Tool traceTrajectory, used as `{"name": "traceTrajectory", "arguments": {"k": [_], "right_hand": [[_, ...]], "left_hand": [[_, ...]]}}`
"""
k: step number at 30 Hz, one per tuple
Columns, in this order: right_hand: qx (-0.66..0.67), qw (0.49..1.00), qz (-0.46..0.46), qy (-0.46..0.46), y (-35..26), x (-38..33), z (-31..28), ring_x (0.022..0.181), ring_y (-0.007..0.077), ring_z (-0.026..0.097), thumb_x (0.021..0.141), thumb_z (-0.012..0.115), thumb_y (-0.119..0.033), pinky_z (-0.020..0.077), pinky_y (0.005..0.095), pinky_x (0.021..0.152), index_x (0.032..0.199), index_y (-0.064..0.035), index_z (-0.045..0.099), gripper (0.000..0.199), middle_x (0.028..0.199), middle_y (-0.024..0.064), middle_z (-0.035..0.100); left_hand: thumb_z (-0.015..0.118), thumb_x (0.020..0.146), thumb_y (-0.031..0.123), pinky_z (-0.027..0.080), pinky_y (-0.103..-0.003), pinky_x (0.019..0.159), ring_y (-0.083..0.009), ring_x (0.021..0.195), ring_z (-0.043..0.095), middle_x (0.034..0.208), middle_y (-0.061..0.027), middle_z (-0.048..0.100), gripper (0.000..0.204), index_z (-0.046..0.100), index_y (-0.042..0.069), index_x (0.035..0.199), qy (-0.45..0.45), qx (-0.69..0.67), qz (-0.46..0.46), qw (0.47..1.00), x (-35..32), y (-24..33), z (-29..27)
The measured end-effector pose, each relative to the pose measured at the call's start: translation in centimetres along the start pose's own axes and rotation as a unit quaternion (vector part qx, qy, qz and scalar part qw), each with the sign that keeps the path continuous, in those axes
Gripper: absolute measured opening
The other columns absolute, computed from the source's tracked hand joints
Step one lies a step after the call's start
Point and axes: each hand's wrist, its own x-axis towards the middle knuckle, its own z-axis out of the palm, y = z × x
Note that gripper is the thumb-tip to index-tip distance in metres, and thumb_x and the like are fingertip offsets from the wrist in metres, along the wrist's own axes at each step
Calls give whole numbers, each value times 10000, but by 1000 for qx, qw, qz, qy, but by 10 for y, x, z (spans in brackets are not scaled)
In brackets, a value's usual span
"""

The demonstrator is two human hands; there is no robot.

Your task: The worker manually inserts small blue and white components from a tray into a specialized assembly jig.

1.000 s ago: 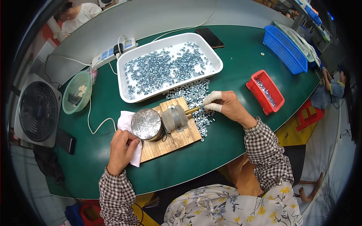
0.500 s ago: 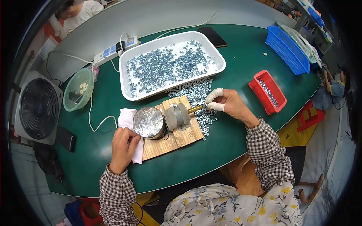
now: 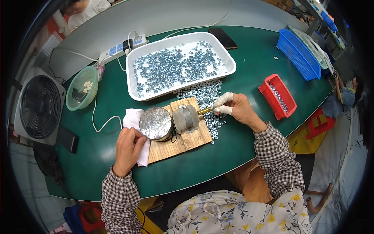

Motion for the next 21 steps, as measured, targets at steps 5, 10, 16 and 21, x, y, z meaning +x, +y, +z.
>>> {"name": "traceTrajectory", "arguments": {"k": [5,10,16,21], "right_hand": [[-36,999,-5,5,-2,0,0,774,121,655,861,647,4,532,230,670,899,15,644,40,852,54,662],[-22,1000,13,2,-5,2,-2,790,152,664,854,652,21,561,259,715,891,25,640,39,895,92,667],[10,999,51,-8,-10,4,-3,768,152,658,856,661,-5,559,263,704,882,29,631,52,858,89,659],[26,998,55,3,-9,6,-2,724,124,649,860,658,-24,541,244,657,875,30,629,63,832,76,657]], "left_hand": [[702,751,22,389,-346,619,-241,680,480,696,-82,517,144,559,18,767,-28,2,20,999,3,0,-6],[709,741,28,385,-347,630,-244,683,477,697,-78,525,144,565,22,757,-24,13,43,999,4,2,-6],[709,749,43,382,-348,637,-245,685,479,696,-72,531,142,568,30,754,-24,12,36,999,2,0,-7],[707,757,53,382,-346,635,-243,684,483,694,-71,534,140,569,33,750,-13,9,42,999,1,-1,-6]]}}
